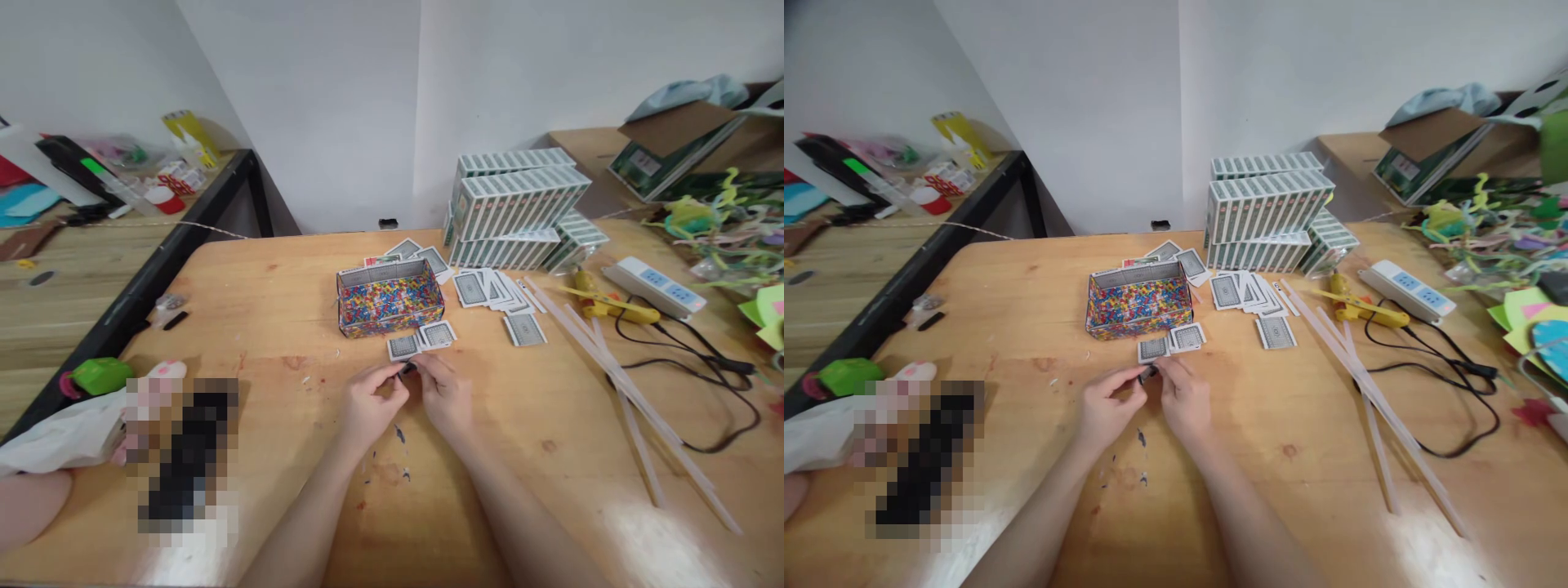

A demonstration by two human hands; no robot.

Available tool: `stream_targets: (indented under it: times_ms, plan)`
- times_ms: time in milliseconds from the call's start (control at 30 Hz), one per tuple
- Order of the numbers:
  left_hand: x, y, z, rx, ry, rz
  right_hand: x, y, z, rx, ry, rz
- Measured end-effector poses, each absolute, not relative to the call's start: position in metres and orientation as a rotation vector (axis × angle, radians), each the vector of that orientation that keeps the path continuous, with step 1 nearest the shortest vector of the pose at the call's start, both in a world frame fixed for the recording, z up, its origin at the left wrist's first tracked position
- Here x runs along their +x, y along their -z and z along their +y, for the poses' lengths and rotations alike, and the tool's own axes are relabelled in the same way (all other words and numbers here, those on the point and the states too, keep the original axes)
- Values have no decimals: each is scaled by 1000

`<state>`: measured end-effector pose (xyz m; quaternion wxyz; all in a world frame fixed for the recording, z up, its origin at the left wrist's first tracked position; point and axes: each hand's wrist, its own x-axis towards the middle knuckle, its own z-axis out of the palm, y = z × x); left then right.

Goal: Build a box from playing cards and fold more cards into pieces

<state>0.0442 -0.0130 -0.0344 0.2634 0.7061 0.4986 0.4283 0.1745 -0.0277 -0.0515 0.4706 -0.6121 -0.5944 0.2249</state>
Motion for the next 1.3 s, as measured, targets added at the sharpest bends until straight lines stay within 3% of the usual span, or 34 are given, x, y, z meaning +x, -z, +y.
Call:
stream_targets:
  times_ms: [1300]
  plan:
    - [45,36,-13,1847,-1145,1479,180,42,-21,-1544,-746,-1335]
